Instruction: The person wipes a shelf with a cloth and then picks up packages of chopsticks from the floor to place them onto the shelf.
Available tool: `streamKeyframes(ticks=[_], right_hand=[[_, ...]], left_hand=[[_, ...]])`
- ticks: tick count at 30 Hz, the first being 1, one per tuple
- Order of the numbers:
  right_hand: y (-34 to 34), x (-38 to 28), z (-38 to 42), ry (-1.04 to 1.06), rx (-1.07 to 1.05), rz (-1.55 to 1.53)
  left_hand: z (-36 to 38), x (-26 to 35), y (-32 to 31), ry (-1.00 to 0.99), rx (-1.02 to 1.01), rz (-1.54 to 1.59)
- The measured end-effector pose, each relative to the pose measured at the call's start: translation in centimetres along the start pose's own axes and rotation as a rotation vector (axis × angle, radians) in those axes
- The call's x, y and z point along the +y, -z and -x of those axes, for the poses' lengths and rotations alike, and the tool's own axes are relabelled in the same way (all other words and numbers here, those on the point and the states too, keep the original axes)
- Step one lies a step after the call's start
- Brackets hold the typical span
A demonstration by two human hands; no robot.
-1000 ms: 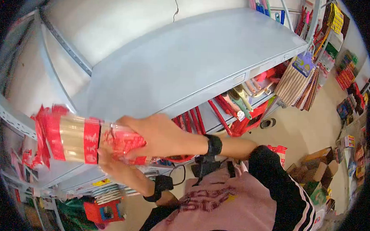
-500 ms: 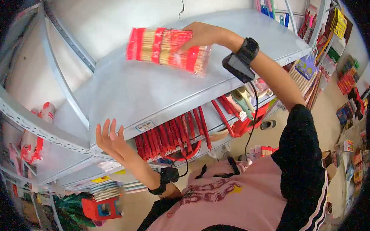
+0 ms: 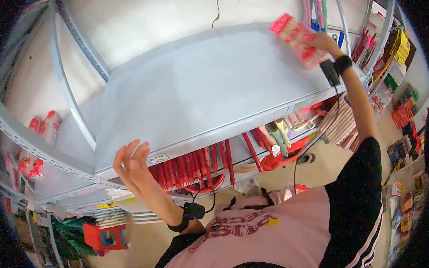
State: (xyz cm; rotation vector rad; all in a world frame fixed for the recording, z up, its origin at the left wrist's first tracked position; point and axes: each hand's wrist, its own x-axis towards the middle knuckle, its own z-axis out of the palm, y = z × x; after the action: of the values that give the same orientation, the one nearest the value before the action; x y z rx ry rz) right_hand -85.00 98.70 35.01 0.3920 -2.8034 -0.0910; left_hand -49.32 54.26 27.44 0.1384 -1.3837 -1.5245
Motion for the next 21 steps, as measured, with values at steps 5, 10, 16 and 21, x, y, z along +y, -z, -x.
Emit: streamKeyframes(ticks=[5,10,16,21], right_hand=[[2.4,6.1,9.0,-0.439,0.325,0.417],[5.2,8.6,17.9,-0.596,0.285,0.463],[8.7,1.3,22.5,-0.465,0.27,-0.043],[10.4,-7.7,23.1,-0.183,0.04,-0.79]], left_hand=[[0.5,-1.3,-0.6,0.003,-0.022,-0.032],[0.5,-1.6,-3.2,0.1,-0.062,0.045],[2.8,-1.3,-6.9,0.11,-0.333,0.093],[4.8,0.6,-5.9,0.243,-0.805,0.006]])
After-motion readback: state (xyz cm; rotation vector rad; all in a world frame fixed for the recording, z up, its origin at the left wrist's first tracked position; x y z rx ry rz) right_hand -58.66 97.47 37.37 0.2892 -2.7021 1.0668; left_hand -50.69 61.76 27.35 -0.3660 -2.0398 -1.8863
